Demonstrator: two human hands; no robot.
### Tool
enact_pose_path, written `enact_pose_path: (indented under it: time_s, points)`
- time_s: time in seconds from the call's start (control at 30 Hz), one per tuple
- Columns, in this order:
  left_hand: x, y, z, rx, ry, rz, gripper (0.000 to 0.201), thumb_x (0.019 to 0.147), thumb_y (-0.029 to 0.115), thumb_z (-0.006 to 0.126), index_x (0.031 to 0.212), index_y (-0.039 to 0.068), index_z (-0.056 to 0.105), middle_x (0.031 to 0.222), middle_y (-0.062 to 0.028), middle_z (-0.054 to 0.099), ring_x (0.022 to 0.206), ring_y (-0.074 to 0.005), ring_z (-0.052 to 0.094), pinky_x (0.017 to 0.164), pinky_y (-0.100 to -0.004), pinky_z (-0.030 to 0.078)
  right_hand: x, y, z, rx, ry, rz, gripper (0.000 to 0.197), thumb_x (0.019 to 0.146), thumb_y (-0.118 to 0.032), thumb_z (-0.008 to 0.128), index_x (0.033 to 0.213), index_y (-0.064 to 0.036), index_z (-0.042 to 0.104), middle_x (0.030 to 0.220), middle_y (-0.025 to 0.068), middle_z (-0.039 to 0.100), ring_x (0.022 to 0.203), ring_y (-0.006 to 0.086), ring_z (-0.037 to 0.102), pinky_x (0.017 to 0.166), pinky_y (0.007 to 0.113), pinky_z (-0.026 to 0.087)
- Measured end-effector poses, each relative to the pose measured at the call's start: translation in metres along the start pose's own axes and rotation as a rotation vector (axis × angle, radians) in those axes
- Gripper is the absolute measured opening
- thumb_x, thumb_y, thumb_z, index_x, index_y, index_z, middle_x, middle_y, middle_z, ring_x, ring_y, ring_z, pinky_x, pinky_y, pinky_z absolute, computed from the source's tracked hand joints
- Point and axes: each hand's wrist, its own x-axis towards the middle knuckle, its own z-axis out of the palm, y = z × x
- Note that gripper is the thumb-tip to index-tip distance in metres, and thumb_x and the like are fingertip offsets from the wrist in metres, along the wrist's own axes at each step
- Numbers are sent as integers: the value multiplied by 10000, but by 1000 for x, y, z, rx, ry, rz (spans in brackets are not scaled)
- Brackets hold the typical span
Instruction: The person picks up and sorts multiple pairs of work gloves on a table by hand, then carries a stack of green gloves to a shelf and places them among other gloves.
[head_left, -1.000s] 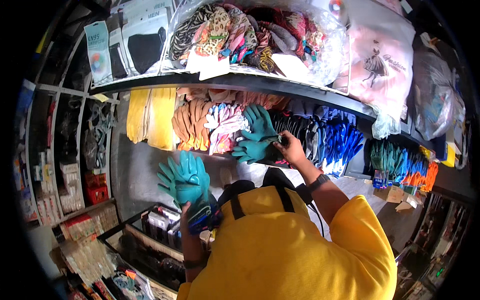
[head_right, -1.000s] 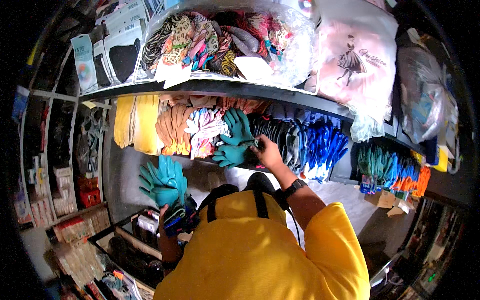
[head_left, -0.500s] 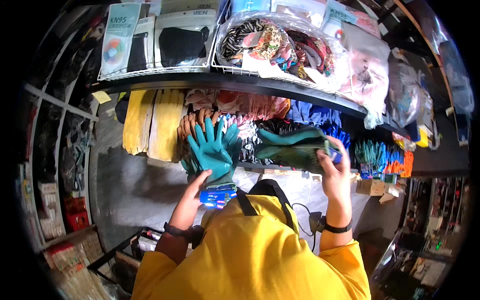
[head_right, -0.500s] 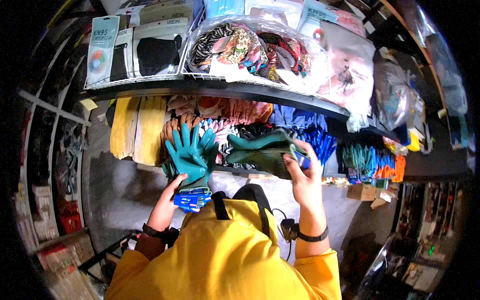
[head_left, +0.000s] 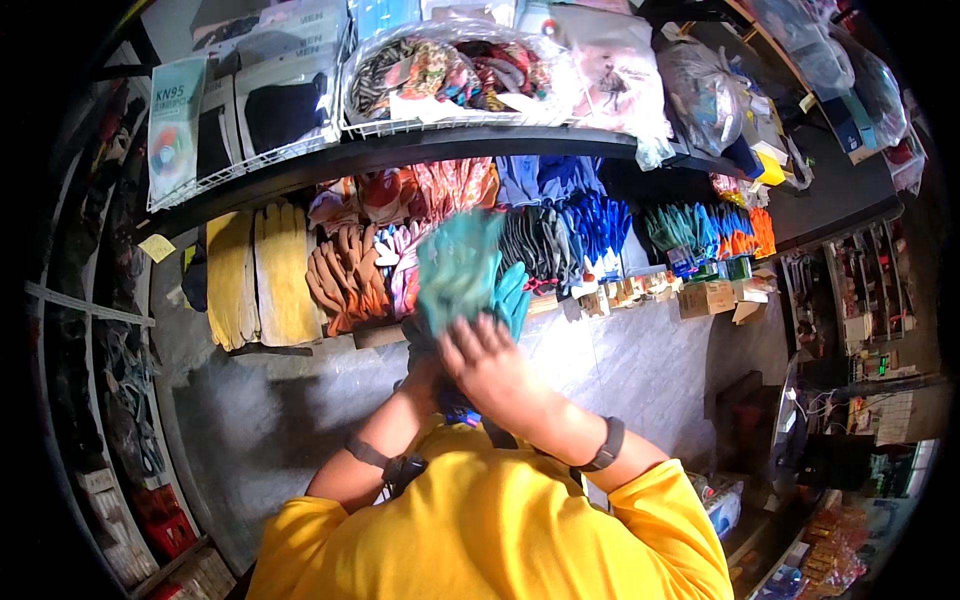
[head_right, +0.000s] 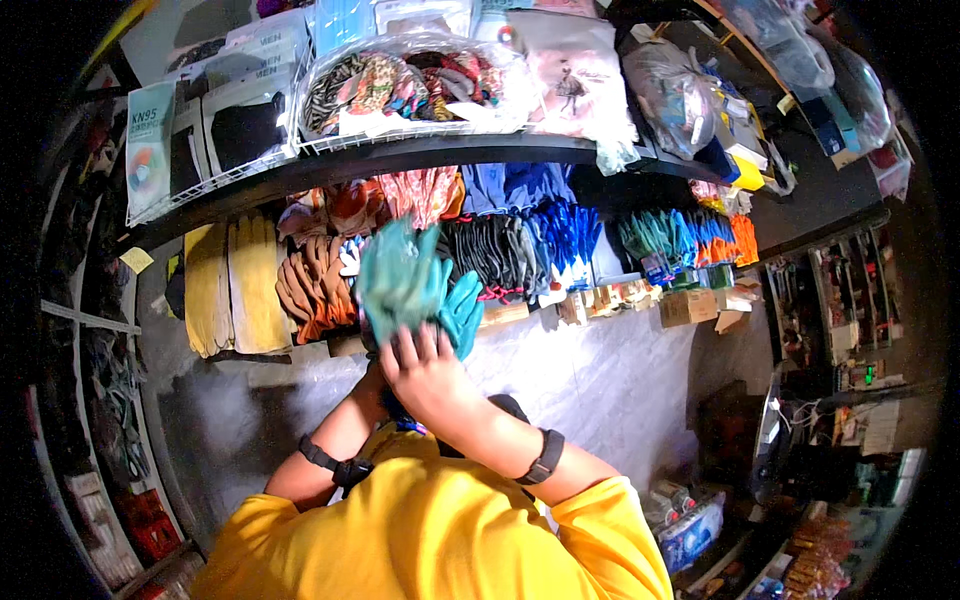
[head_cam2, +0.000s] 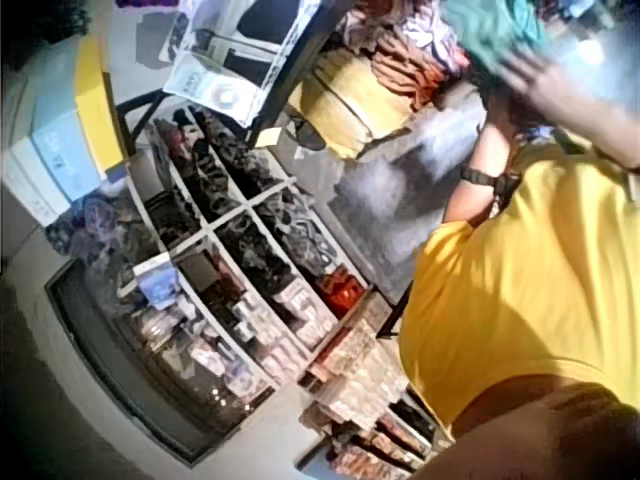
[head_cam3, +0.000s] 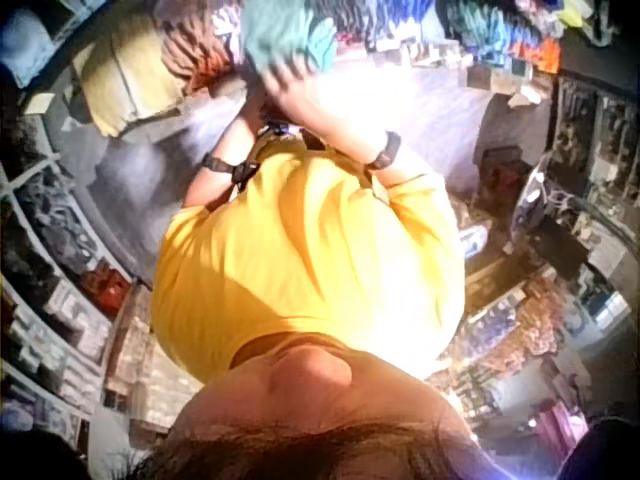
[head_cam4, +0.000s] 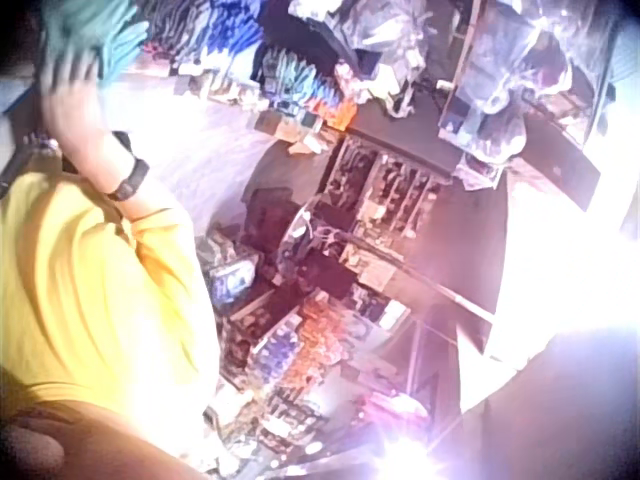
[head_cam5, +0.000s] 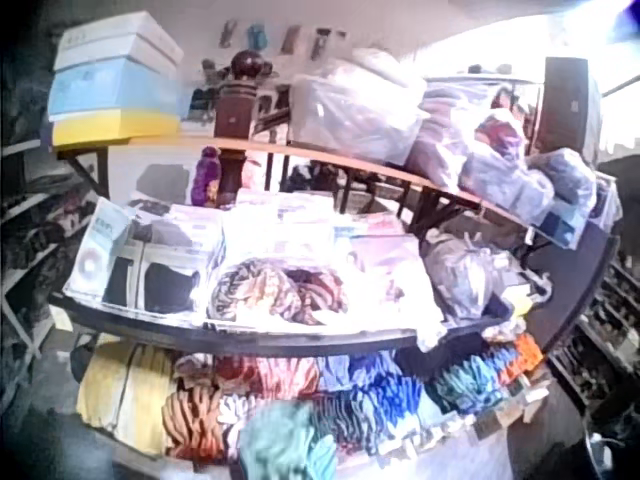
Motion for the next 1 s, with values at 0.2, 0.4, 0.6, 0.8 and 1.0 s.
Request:
enact_pose_path:
  time_s: [0.2,0.4,0.6,0.8,1.0]
  points:
    - [0,-66,29,64,54,49,388,918,157,658,1276,34,576,1162,-70,663,1001,-194,663,858,-344,546,-100,12,32,245,30,-8,541,868,-147,556,1352,77,464,1325,277,549,1157,442,593,975,449,513]
    - [18,-154,98,175,135,41,387,913,153,664,1273,37,577,1155,-66,662,995,-188,663,847,-338,549,-213,61,15,294,-40,78,592,906,-315,574,1338,80,485,1290,290,570,1074,410,637,870,444,560]
    - [59,-241,181,340,125,-11,387,908,148,670,1269,40,579,1148,-63,662,988,-181,663,835,-331,552,-318,161,38,699,293,505,556,889,-429,633,1275,-35,567,1173,168,585,1068,378,579,882,465,485]
    - [81,-298,248,459,26,31,368,904,112,662,1252,31,575,1117,-59,653,965,-180,659,805,-324,556,-404,191,74,624,611,864,444,776,-300,784,1155,-124,633,1317,216,446,1210,427,416,1034,510,356]
    - [127,-321,309,476,39,30,581,921,64,642,1422,30,349,1310,-102,542,1140,-210,576,912,-341,511,-431,240,116,982,885,1195,723,712,-271,868,1268,-43,465,1335,251,391,1263,403,363,1065,467,335]
